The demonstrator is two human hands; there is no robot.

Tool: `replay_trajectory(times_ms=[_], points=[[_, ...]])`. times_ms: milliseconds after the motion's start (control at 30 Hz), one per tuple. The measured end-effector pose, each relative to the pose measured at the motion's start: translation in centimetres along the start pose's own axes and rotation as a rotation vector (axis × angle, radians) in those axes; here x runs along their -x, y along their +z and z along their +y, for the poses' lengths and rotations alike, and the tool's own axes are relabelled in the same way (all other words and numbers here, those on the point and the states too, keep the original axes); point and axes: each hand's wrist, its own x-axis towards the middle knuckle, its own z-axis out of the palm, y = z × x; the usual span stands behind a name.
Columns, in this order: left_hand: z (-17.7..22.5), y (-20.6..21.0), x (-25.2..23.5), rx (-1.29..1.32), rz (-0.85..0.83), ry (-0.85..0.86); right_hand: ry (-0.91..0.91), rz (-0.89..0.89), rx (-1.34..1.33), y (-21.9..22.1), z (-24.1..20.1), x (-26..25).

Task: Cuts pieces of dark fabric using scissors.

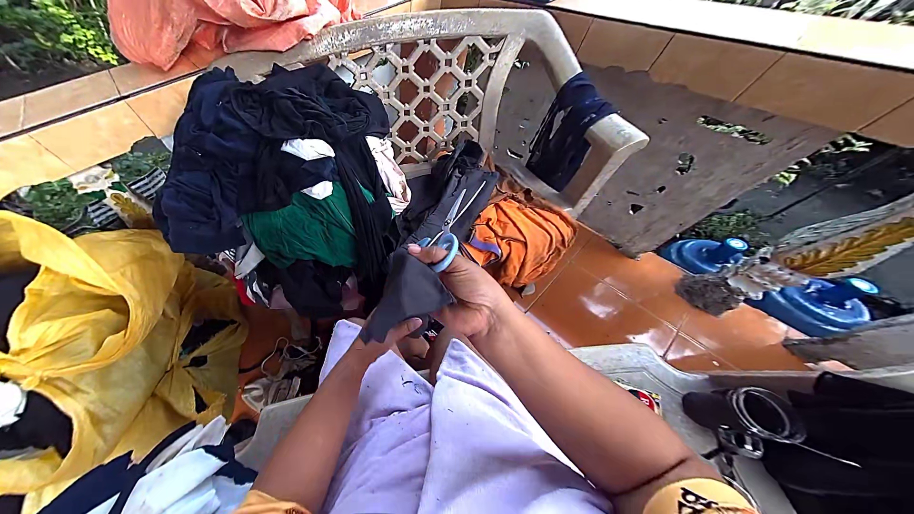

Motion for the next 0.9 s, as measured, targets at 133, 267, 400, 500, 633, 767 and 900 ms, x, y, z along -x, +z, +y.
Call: replay_trajectory(times_ms=[133, 267, 400, 500, 633, 767, 900], points=[[1.2, 3.4, 0.3, 0.111, 0.039, -0.17, -0.083, 0.119, -0.118, 1.6, -1.2, -0.3], [-0.1, 4.5, -0.4, 0.216, 0.123, -0.135, -0.101, 0.105, -0.214, 2.4, -1.6, -0.8], [-1.2, 4.4, -1.7, 0.108, 0.157, -0.141, -0.071, 0.081, -0.239, 3.3, -1.1, -1.0], [-6.6, 3.5, -4.3, 0.064, 0.189, -0.027, -0.057, 0.076, -0.274, 4.1, -0.7, -1.0], [-1.8, 3.4, -2.8, 0.125, 0.163, -0.146, -0.128, 0.01, -0.192, 4.3, -0.9, -1.8], [2.2, 4.0, -0.5, 0.538, 0.034, -0.356, -0.205, -0.05, 0.207, 1.7, -2.9, -5.4], [3.3, 3.1, 0.3, 0.856, 0.013, -0.44, -0.119, 0.077, 0.526, -4.2, -4.2, -7.7]])
